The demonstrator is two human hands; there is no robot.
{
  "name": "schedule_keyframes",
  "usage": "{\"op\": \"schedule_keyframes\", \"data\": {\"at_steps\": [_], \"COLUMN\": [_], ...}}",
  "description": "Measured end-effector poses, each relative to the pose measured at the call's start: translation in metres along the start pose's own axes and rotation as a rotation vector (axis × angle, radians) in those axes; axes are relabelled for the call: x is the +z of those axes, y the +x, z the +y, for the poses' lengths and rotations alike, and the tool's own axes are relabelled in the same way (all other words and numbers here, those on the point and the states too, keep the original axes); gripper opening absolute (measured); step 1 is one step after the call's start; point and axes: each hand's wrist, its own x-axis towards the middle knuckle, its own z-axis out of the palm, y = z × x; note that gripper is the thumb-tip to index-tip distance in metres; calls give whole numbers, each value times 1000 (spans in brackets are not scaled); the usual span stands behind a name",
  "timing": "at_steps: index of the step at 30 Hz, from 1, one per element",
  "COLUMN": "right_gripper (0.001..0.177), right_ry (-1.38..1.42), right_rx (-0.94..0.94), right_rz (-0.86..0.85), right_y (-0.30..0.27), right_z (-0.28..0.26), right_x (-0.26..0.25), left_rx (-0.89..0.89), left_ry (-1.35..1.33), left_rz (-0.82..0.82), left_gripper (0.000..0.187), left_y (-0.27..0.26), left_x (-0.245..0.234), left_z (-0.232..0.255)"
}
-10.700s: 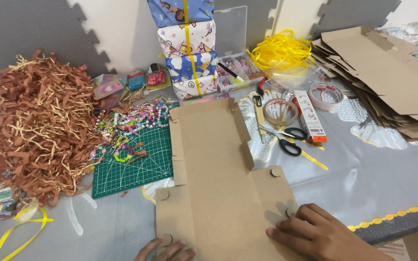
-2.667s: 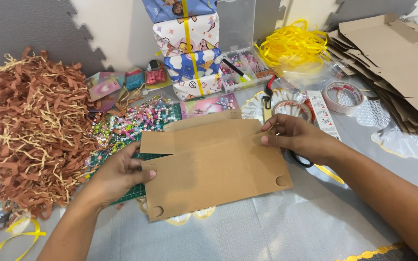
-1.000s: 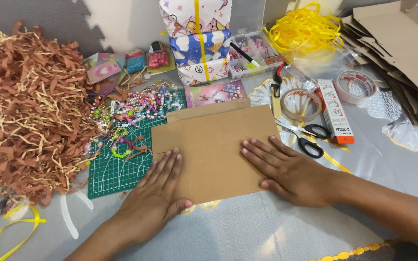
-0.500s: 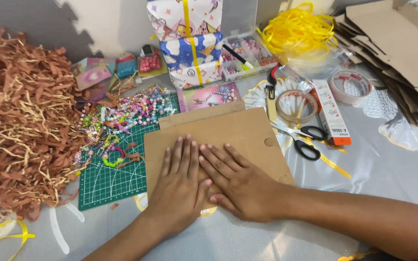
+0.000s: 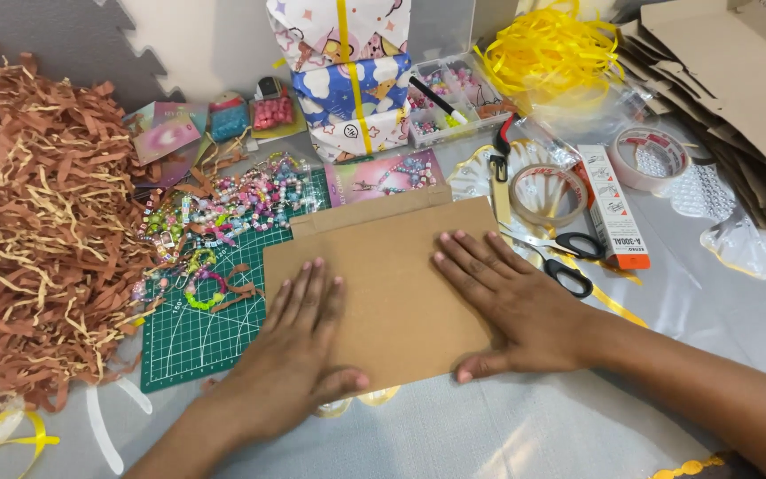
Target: Folding a flat cardboard template into a small box for packaging items.
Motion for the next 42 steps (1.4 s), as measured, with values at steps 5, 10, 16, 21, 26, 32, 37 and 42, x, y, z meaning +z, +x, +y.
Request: {"op": "schedule_keyframes", "data": {"at_steps": [5,10,16,21,26,32,37,42], "right_gripper": [147,93,99,102,115,75,42,24], "right_ry": [155,261,121,392,731,966,967,830], "right_rx": [12,314,647,636,646,227,-262,-368], "right_rz": [-85,184,176,297,421,204,131,170], "right_y": [1,-6,-14,-8,-6,-28,-25,-24], "right_z": [10,32,49,41,25,27,8,1], "right_x": [-13,-14,-11,-20,-44,-72,-99,-92], "left_rx": [-41,-289,-395,-444,-382,158,102,-606], "left_ry": [-515,-340,-606,-1008,-1289,-1499,-1062,-441], "left_rz": [-90,179,279,507,620,123,-62,-433], "left_gripper": [114,92,92,71,63,91,46,63], "left_y": [9,21,20,15,-7,-49,-40,-10], "left_x": [-1,9,-16,-43,-97,-184,-146,-110], "left_z": [-50,-53,-56,-47,-26,-5,-19,-34]}}
